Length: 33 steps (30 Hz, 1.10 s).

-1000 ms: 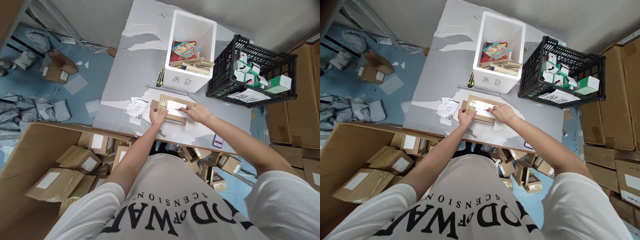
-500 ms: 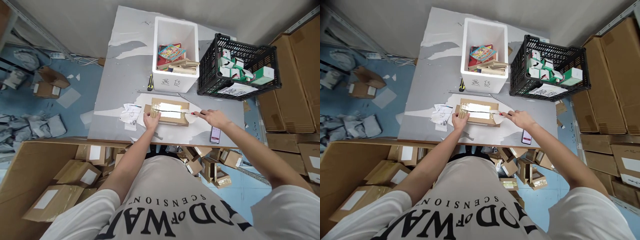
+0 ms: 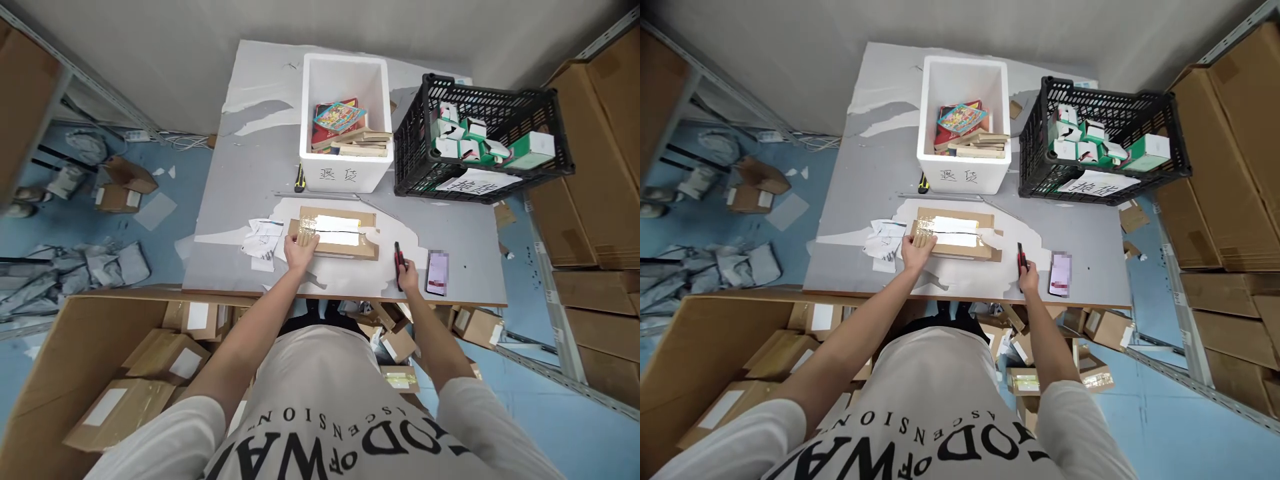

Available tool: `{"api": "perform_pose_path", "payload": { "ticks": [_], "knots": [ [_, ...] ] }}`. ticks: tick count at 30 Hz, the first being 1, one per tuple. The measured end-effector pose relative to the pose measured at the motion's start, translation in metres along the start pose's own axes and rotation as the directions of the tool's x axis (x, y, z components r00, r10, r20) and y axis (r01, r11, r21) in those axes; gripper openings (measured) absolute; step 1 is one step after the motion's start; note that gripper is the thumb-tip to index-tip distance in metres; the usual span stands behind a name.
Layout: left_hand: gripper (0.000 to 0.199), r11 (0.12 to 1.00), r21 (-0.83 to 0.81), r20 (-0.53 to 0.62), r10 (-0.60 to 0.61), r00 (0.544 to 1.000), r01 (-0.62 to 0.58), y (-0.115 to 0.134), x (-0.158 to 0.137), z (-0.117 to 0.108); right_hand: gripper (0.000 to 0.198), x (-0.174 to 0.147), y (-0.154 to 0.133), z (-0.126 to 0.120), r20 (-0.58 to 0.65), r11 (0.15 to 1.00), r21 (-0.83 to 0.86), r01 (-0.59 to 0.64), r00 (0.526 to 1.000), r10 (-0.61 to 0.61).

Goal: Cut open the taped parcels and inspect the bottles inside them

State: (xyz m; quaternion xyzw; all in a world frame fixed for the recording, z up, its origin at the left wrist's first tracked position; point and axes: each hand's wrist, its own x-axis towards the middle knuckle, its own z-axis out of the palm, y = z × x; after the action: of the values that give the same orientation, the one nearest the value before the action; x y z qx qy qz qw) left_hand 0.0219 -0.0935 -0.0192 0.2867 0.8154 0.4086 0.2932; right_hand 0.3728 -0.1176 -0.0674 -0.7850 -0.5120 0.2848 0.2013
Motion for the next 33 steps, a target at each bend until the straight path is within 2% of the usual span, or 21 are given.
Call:
{"api": "perform_pose_path", "payload": {
  "ticks": [3,6,8,10,12,14,16,20,23,25,27,29,33],
  "knots": [
    [0.059,1.000,0.022,0.006,0.007,1.000,-0.007,0.001,-0.001,-0.002,0.041,-0.002,0.010,0.024,-0.088,0.999,0.041,-0.017,0.996,0.021],
    [0.059,0.999,0.050,0.018,0.008,1.000,-0.009,0.002,-0.001,-0.003,0.047,0.005,0.002,0.021,-0.179,0.997,0.079,0.013,0.984,0.002],
    [0.058,0.998,0.066,0.028,0.007,1.000,-0.009,0.003,-0.001,-0.003,0.058,0.013,-0.017,0.011,-0.181,0.979,0.138,0.150,0.976,-0.124],
    [0.058,0.997,0.076,0.032,0.006,0.999,-0.009,0.004,-0.001,-0.003,0.067,0.021,-0.045,0.001,-0.120,0.907,0.221,0.358,0.933,-0.339],
    [0.059,0.997,0.076,0.034,0.006,0.999,-0.009,0.005,-0.002,-0.004,0.053,0.026,-0.074,-0.006,-0.057,0.821,0.290,0.491,0.865,-0.498],
    [0.060,0.997,0.073,0.035,0.006,0.999,-0.009,0.006,-0.003,-0.004,0.024,0.028,-0.097,-0.010,-0.027,0.785,0.368,0.498,0.850,-0.527],
    [0.060,0.997,0.072,0.029,0.006,1.000,-0.009,0.007,-0.003,-0.004,0.011,0.026,-0.110,-0.010,0.002,0.775,0.464,0.429,0.874,-0.485],
    [0.059,0.998,0.068,-0.002,0.005,1.000,-0.005,0.009,-0.005,-0.003,0.017,0.023,-0.116,-0.005,0.054,0.731,0.631,0.259,0.926,-0.374],
    [0.057,0.999,0.044,-0.002,0.019,1.000,-0.019,0.008,-0.005,-0.003,0.022,0.033,-0.118,-0.005,-0.049,0.618,0.774,0.139,0.986,-0.160],
    [0.058,0.999,0.039,0.009,0.026,1.000,-0.026,0.008,-0.004,-0.003,0.023,0.046,-0.119,-0.011,-0.137,0.562,0.817,0.128,0.990,-0.025],
    [0.059,0.998,0.051,0.020,0.021,1.000,-0.022,0.007,-0.004,-0.003,0.026,0.056,-0.116,-0.019,-0.142,0.602,0.789,0.123,0.990,-0.015],
    [0.059,0.998,0.055,0.029,0.014,0.999,-0.016,0.006,-0.004,-0.003,0.027,0.059,-0.108,-0.026,-0.105,0.687,0.719,0.106,0.994,-0.043],
    [0.058,0.999,0.002,0.035,0.040,0.999,-0.040,0.001,-0.002,-0.003,0.020,0.042,-0.083,-0.023,-0.135,0.834,0.550,0.045,0.990,0.036]
  ]
}}
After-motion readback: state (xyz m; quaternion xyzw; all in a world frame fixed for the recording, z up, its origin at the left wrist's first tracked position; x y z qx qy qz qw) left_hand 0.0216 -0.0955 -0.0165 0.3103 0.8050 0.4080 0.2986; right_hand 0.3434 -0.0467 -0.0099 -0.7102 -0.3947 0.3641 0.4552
